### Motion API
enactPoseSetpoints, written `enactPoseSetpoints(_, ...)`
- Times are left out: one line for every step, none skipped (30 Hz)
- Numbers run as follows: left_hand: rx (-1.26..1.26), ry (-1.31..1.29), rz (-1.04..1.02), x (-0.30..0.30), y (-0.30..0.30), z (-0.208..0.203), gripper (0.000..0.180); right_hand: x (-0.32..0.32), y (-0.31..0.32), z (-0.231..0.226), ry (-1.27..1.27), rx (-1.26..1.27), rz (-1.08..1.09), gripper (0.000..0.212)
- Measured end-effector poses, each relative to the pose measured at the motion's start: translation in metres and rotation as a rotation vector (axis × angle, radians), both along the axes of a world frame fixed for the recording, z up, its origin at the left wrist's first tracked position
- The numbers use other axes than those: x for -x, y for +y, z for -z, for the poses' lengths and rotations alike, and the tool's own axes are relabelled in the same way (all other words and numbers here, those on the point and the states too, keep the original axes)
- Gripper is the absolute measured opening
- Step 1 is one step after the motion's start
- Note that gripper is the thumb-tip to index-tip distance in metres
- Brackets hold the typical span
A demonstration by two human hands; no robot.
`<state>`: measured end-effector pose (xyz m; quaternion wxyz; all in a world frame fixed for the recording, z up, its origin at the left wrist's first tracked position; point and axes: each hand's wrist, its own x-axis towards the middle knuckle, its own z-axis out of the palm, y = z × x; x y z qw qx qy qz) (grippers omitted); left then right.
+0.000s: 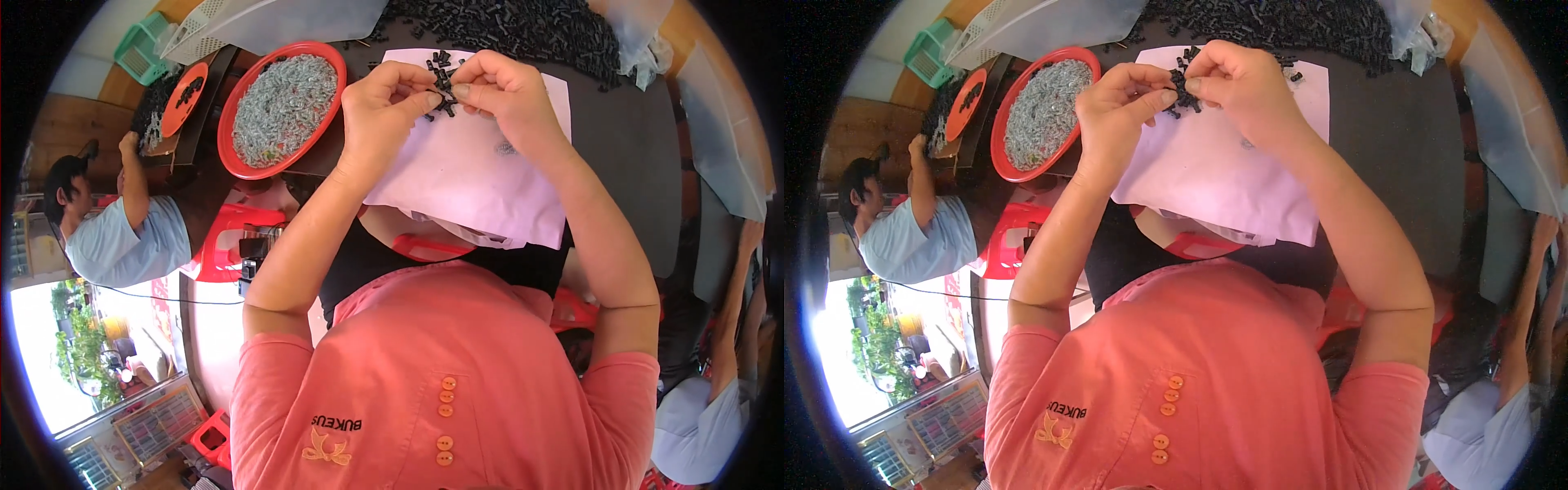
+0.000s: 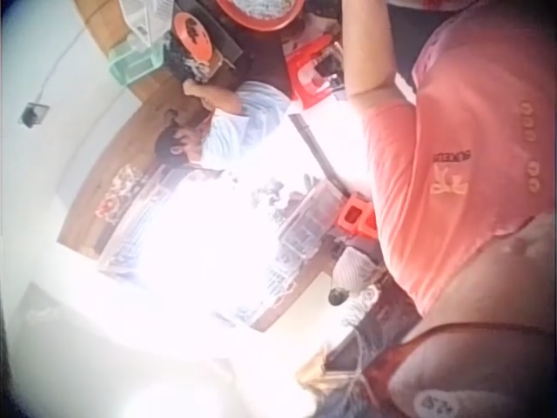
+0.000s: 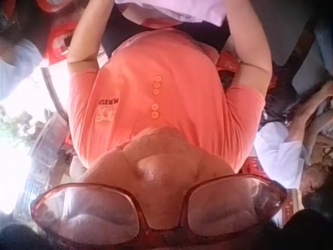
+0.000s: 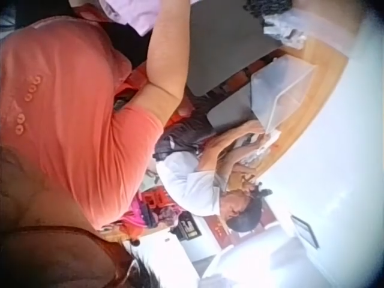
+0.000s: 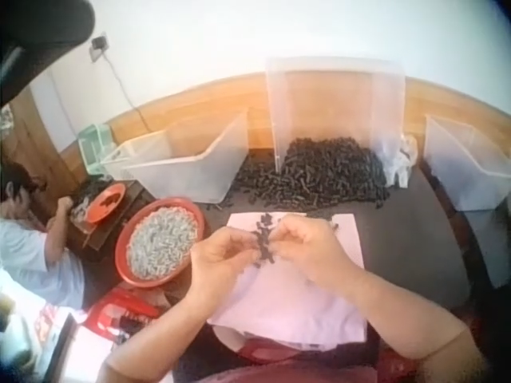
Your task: The person inserts small metal pins into plastic housings by hand at a workbench.
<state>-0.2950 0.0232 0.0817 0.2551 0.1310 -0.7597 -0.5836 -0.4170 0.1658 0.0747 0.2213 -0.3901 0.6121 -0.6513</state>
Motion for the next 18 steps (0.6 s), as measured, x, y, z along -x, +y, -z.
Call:
enactPoseSetpoints(-0.002, 0.004, -0.004, -0.002, 0.002, 0.000, 0.017, -0.004, -0.001, -0.001, -0.041, -0.015, -0.007, 0.006)
enactPoseSetpoints(0.024, 0.023, -0.002, -0.004, 0.004, 0.001, 0.019, -0.008, -0.002, -0.002, -0.037, -0.018, -0.010, 0.006)
enactPoseSetpoints(0.051, 0.042, 0.001, -0.005, 0.006, 0.001, 0.020, -0.011, -0.002, -0.003, -0.108, -0.007, -0.036, 0.007)
enactPoseSetpoints(0.049, 0.046, -0.002, -0.006, 0.008, 0.003, 0.020, -0.014, -0.002, -0.004, -0.178, 0.003, -0.061, 0.008)
enactPoseSetpoints(0.037, 0.088, -0.011, -0.007, 0.008, 0.005, 0.021, -0.015, -0.001, -0.006, -0.173, 0.002, -0.063, 0.008)
enactPoseSetpoints(0.025, 0.129, -0.020, -0.007, 0.009, 0.005, 0.021, -0.015, 0.000, -0.008, -0.204, 0.012, -0.056, 0.009)
enactPoseSetpoints(0.025, 0.134, -0.023, -0.008, 0.011, 0.004, 0.021, -0.015, 0.000, -0.010, -0.234, 0.023, -0.049, 0.009)
enactPoseSetpoints(-0.002, 0.164, -0.039, -0.008, 0.013, 0.003, 0.022, -0.015, 0.001, -0.010, -0.230, 0.023, -0.050, 0.009)
enactPoseSetpoints(-0.030, 0.194, -0.054, -0.008, 0.016, 0.002, 0.023, -0.015, 0.001, -0.009, -0.278, 0.043, -0.060, 0.009)
enactPoseSetpoints(-0.029, 0.198, -0.055, -0.007, 0.019, 0.001, 0.023, -0.015, 0.001, -0.009, -0.326, 0.062, -0.069, 0.010)
enactPoseSetpoints(-0.029, 0.230, -0.058, -0.007, 0.021, 0.002, 0.026, -0.015, 0.001, -0.009, -0.324, 0.063, -0.073, 0.010)
enactPoseSetpoints(-0.028, 0.262, -0.060, -0.007, 0.023, 0.003, 0.029, -0.015, 0.001, -0.008, -0.367, 0.082, -0.088, 0.010)
enactPoseSetpoints(-0.027, 0.264, -0.062, -0.006, 0.022, 0.004, 0.029, -0.015, 0.001, -0.008, -0.410, 0.101, -0.102, 0.010)
enactPoseSetpoints(0.025, 0.292, -0.049, -0.005, 0.021, 0.006, 0.033, -0.015, 0.002, -0.010, -0.409, 0.101, -0.105, 0.010)
enactPoseSetpoints(0.077, 0.320, -0.035, -0.005, 0.021, 0.007, 0.037, -0.015, 0.002, -0.012, -0.386, 0.082, -0.080, 0.008)
enactPoseSetpoints(0.078, 0.320, -0.038, -0.005, 0.020, 0.007, 0.037, -0.015, 0.003, -0.013, -0.364, 0.063, -0.054, 0.007)
enactPoseSetpoints(0.214, 0.309, -0.051, -0.006, 0.019, 0.006, 0.040, -0.016, 0.002, -0.014, -0.365, 0.063, -0.054, 0.007)
enactPoseSetpoints(0.350, 0.296, -0.065, -0.007, 0.019, 0.006, 0.044, -0.019, 0.001, -0.015, -0.247, 0.071, -0.027, 0.005)
